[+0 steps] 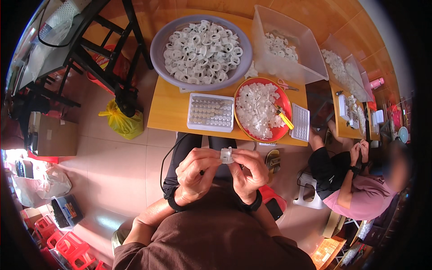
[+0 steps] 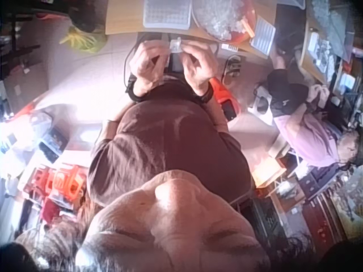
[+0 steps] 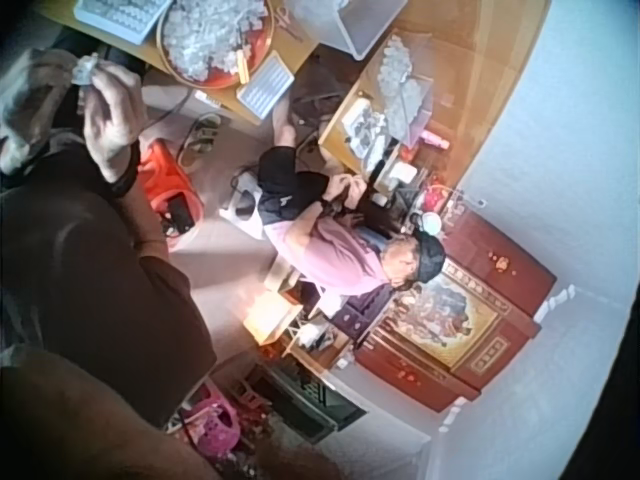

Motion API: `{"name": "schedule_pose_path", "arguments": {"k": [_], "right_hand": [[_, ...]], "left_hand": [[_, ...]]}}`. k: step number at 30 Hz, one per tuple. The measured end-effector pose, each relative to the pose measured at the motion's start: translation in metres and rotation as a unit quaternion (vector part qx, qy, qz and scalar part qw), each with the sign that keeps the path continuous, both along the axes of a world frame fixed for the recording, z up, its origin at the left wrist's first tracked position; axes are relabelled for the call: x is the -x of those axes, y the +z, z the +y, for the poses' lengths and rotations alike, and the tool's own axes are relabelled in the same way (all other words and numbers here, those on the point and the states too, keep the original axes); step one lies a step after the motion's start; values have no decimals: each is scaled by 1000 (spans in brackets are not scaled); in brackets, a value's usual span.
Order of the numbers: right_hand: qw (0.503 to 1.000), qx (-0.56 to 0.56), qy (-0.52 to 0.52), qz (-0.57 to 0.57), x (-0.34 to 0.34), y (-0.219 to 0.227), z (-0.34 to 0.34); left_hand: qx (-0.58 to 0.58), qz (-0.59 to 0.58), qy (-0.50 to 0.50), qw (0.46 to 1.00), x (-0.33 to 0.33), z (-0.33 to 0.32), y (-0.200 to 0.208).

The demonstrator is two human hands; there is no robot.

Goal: Assembling small white plastic components by hand at a workstation.

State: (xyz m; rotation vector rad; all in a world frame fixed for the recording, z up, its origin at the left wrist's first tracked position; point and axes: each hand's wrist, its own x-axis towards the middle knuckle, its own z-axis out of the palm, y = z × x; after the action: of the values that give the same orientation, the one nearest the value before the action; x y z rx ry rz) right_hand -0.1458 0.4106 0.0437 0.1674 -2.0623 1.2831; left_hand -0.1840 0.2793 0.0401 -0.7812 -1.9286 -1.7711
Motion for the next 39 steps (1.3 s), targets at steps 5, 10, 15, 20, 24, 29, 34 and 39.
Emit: {"name": "schedule_pose_path", "arguments": {"k": [5,10,15,20,24,29,34,39], "right_hand": [[1000,6,-4,-17,3,2,1],[997,25,-26,-72,3,3,-2],[992,73,-20,-103,2,-1,-2],[990,98,0,-100,1,-4,-1],[988,118,-5,-98,2,-1,-3],[989,113,-3,-97,2,1,-2],[986,128,8,-109,-1,1,1],[978,181,29,-101,1,-3,5]], "left_hand": [[-41,-119,-31,992,-1,-1,-5],[-115,-224,-65,966,-1,2,-4],[-76,-214,-48,973,0,2,-6],[-55,-203,-37,977,0,3,-4],[-39,-194,-19,980,-2,3,-5],[24,-130,-2,991,-1,1,1],[77,-63,32,995,-3,5,6],[71,-13,43,996,-4,7,5]]}}
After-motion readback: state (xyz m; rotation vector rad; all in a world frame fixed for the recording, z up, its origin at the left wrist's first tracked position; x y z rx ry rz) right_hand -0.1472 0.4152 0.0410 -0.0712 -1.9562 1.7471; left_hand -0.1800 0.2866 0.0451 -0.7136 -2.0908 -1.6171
